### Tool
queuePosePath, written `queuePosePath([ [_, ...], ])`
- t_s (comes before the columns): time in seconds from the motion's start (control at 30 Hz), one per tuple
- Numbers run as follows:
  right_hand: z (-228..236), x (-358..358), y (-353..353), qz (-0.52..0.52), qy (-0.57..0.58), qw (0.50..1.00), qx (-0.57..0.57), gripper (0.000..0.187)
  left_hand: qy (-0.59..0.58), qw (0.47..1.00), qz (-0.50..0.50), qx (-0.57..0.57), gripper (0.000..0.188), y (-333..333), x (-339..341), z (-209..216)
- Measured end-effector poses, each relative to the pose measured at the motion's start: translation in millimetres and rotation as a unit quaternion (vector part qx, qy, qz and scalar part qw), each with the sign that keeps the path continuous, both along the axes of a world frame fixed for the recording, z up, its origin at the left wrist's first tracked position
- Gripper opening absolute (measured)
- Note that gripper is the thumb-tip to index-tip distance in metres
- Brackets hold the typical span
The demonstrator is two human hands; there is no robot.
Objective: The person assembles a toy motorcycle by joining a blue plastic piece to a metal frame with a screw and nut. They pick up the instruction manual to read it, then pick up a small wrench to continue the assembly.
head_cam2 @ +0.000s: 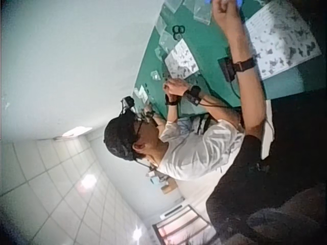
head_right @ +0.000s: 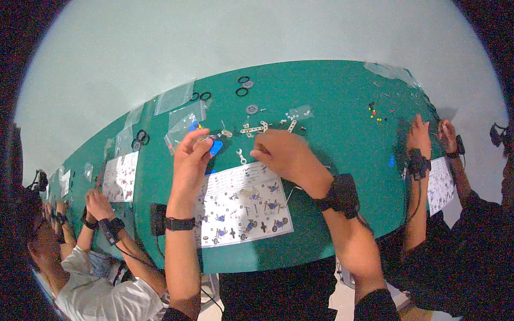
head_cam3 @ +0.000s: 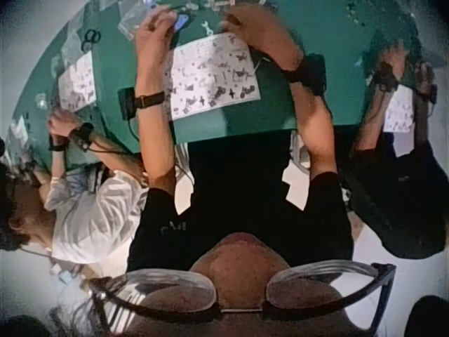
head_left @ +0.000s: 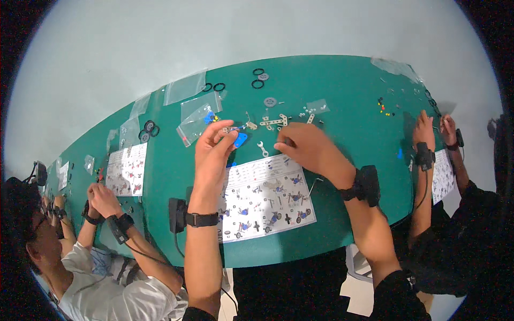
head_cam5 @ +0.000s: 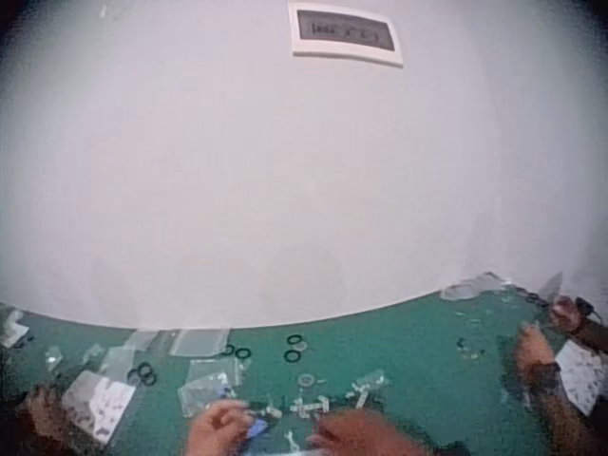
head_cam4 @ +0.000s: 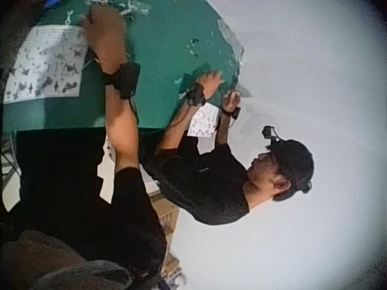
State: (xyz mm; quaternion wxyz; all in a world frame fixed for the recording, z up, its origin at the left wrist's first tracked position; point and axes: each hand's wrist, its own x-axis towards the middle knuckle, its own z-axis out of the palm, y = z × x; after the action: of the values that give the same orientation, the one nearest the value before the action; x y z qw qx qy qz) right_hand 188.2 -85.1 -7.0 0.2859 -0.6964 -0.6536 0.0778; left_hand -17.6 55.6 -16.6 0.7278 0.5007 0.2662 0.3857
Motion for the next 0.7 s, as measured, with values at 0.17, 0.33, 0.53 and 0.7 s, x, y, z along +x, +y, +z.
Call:
queuePosePath([
  [0.17,-4,-16,2,0.042,0.028,0.996,0.066,0.015,0.0,1.0,-0.017,0.01,0.027,-3,-1,-1],
  [0.33,-16,-22,12,0.104,-0.018,0.99,0.094,0.009,0.007,1.0,-0.026,-0.009,0.027,-10,8,0],
  [0.53,-30,-17,9,0.064,-0.008,0.991,0.117,0.008,-0.02,0.999,-0.03,-0.041,0.026,-15,13,-4],
  [0.7,-39,6,16,0.061,-0.189,0.969,0.145,0.013,-0.019,0.999,-0.042,-0.029,0.026,-14,13,-2],
])
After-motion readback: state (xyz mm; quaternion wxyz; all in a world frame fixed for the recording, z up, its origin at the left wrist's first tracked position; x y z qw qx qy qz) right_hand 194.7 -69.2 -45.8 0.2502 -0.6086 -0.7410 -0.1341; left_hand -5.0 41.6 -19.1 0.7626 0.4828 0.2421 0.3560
